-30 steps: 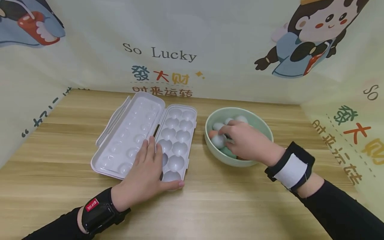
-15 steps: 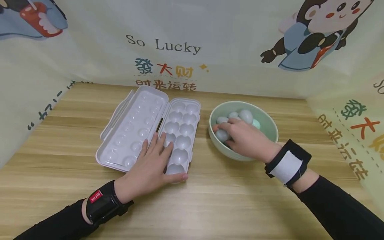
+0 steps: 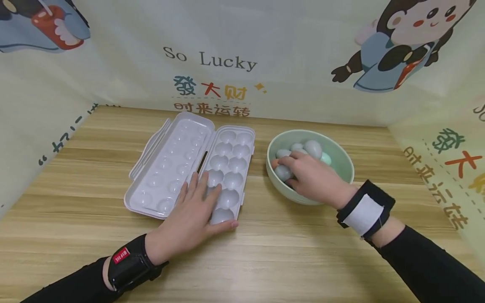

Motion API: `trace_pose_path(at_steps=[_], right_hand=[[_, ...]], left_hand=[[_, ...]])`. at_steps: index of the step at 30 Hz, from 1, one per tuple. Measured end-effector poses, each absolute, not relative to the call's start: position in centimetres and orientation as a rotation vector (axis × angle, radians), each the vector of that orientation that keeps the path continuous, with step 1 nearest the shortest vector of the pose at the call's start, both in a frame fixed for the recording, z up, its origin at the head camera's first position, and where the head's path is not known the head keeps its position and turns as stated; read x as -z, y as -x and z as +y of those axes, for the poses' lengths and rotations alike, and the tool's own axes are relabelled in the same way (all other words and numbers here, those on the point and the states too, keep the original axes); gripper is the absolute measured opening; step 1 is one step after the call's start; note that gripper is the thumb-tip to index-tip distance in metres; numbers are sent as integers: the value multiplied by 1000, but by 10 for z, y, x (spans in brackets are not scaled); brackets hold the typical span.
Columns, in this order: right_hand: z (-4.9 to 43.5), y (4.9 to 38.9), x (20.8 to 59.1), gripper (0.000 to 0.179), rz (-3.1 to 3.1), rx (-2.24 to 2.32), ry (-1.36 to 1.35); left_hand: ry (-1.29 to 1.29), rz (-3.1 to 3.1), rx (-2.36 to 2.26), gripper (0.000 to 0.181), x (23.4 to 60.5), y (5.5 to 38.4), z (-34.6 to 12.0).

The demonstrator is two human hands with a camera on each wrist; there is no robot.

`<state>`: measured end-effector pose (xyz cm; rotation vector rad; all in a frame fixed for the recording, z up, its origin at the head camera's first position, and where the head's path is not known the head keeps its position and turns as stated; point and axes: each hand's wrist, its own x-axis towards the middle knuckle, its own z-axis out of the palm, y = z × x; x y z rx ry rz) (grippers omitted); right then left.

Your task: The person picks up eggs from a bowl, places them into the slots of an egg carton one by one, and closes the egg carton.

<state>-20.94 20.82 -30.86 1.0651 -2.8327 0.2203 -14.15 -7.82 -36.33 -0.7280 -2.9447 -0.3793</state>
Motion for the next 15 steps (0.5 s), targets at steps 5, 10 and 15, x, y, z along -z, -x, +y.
trace_pose_path(at_steps=[5, 10, 15], right_hand=[[208, 209, 309, 45, -2845, -214, -1039], [209, 209, 310, 44, -2838, -207, -1019], [209, 207, 311, 43, -2832, -183, -996]], left_hand=[[647, -2960, 306, 106, 364, 139, -78], [639, -2964, 320, 107, 365, 139, -77], [635, -2959, 315, 107, 367, 138, -77]])
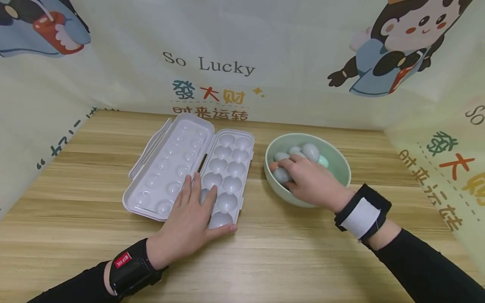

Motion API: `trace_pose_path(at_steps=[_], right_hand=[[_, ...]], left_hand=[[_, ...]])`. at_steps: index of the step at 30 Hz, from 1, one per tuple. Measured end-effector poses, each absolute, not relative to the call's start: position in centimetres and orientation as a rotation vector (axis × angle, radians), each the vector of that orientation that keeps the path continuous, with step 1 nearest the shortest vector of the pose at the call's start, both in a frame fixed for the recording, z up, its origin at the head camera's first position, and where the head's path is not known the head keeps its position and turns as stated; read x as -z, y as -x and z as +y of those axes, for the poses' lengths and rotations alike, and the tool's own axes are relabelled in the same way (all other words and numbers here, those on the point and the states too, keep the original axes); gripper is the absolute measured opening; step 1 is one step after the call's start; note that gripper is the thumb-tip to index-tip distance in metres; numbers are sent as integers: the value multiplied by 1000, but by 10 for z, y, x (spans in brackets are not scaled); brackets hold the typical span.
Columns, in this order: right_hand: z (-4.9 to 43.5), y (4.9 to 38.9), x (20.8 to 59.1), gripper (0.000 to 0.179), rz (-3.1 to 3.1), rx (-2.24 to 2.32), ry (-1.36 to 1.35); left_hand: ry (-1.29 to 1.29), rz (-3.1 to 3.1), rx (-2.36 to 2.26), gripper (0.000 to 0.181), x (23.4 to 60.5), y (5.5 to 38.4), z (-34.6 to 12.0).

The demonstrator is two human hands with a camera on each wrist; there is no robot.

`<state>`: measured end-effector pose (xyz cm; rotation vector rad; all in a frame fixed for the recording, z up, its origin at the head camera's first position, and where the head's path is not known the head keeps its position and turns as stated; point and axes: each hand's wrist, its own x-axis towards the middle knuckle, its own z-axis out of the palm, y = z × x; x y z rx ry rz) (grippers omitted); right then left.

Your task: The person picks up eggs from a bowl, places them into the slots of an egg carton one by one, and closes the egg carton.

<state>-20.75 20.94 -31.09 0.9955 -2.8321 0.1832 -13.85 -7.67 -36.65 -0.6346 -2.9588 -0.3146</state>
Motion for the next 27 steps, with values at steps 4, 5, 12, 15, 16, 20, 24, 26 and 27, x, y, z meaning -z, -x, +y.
trace_pose_path(at_steps=[4, 5, 12, 15, 16, 20, 24, 26, 27], right_hand=[[210, 206, 310, 41, -2845, -176, -971], [211, 206, 310, 40, -2850, -174, -962], [212, 203, 306, 37, -2853, -159, -932], [213, 203, 304, 36, -2824, -151, -943], [214, 203, 303, 35, -2816, -147, -945], [215, 205, 297, 35, -2806, -136, -949], [213, 205, 292, 37, -2817, -133, -946], [212, 205, 291, 38, -2821, -130, -944], [212, 204, 291, 39, -2822, -130, -943]], left_hand=[[624, -2946, 310, 107, 367, 138, -76], [622, -2945, 310, 107, 367, 137, -76], [623, -2919, 301, 106, 367, 138, -76], [636, -2895, 309, 105, 368, 139, -75], [640, -2887, 314, 104, 368, 140, -75], [645, -2882, 316, 104, 367, 143, -74], [624, -2922, 322, 105, 366, 142, -74], [616, -2943, 331, 105, 367, 140, -75], [617, -2950, 334, 104, 368, 139, -75]])
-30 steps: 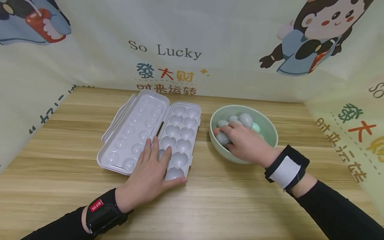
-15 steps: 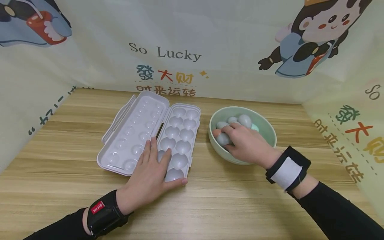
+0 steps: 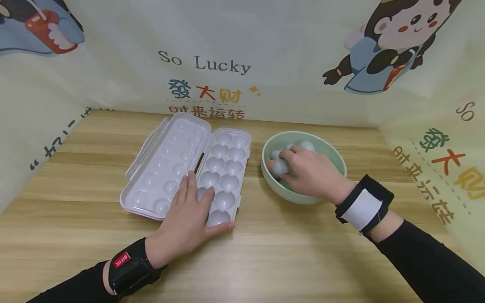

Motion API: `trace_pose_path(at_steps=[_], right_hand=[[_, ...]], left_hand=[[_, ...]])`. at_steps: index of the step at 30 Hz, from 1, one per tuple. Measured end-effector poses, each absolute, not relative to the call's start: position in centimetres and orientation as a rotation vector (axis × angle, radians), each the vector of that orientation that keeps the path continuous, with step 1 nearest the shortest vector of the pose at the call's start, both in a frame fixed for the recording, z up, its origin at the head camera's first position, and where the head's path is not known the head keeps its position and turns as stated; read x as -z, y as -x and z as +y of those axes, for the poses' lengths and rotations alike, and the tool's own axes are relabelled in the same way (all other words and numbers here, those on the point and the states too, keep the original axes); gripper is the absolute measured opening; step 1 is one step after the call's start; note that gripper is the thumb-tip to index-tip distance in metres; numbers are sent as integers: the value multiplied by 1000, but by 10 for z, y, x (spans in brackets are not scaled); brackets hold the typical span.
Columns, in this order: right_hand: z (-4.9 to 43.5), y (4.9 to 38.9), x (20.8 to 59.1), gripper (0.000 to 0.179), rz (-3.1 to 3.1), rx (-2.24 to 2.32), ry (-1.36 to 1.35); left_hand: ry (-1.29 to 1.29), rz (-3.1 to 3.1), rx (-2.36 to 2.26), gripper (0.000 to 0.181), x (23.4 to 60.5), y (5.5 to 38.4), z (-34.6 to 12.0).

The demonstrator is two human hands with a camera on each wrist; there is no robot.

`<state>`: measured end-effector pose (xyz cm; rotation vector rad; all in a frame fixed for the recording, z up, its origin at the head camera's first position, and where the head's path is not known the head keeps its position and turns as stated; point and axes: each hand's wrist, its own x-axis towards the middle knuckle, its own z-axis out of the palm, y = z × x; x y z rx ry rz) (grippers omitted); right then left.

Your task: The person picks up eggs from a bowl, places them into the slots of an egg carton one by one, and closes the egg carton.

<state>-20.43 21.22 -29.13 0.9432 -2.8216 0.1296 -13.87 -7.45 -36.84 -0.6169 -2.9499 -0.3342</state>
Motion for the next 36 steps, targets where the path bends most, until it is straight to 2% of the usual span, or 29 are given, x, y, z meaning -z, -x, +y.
trace_pose_path(at_steps=[9, 18, 28, 36], right_hand=[[203, 214, 278, 38, -2774, -132, -963], [193, 221, 264, 42, -2850, -97, -864], [175, 233, 256, 28, -2900, -64, -852], [164, 248, 248, 28, -2895, -75, -884]], left_hand=[[616, -2919, 329, 103, 368, 138, -77], [609, -2910, 342, 101, 368, 137, -77], [599, -2910, 342, 103, 372, 138, -74], [618, -2872, 354, 100, 372, 138, -72]])
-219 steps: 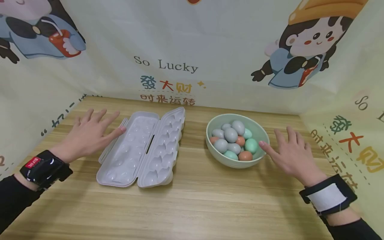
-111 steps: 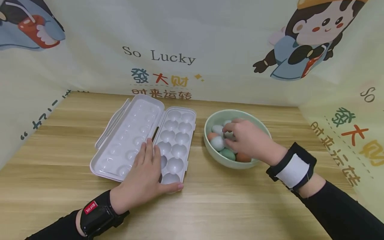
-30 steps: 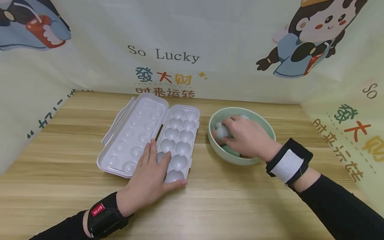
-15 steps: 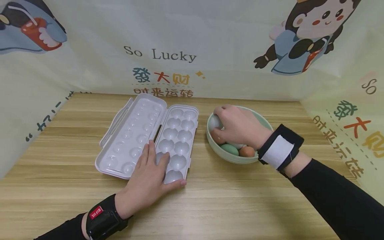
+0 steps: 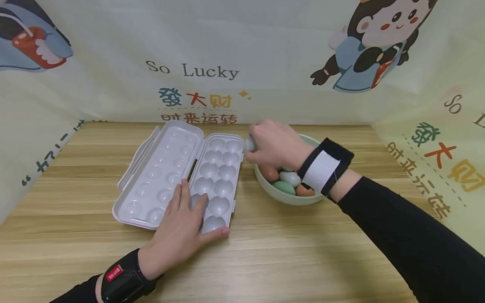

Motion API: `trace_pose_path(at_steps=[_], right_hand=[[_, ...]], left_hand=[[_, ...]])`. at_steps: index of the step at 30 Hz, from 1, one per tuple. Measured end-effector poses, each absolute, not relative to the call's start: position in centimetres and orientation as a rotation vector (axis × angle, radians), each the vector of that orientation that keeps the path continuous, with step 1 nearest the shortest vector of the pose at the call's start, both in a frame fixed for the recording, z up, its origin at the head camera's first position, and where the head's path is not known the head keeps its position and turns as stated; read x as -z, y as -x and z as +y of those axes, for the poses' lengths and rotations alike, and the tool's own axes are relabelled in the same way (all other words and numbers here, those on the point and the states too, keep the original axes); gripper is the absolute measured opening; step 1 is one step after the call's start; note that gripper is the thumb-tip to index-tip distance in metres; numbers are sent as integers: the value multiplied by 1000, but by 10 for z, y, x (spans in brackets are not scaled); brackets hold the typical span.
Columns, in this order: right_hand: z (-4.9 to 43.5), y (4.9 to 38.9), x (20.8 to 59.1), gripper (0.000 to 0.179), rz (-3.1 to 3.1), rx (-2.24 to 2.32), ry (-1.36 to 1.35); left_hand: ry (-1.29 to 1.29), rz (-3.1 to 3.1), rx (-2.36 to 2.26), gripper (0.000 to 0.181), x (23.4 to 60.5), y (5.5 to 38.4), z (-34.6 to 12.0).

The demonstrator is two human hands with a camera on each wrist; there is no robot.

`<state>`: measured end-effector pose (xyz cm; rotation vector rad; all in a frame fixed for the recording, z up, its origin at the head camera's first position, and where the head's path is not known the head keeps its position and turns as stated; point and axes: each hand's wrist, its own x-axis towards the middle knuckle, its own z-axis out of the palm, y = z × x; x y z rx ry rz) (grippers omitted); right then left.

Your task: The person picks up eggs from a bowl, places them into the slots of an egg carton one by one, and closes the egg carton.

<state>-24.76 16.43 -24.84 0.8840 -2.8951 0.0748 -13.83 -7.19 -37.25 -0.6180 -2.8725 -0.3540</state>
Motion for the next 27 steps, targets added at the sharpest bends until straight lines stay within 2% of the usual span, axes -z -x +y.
trace_pose_path(at_steps=[6, 11, 15, 27], right_hand=[[152, 266, 244, 33, -2878, -44, -985], [144, 284, 241, 21, -2901, 4, -1116], [134, 297, 238, 19, -2940, 50, -1212], [109, 330, 253, 19, -2980, 274, -1250]], left_hand=[[612, -2873, 364, 102, 372, 139, -75], [612, -2869, 360, 104, 373, 139, -75], [603, -2872, 351, 104, 373, 139, -76], [612, -2840, 327, 102, 374, 138, -72]])
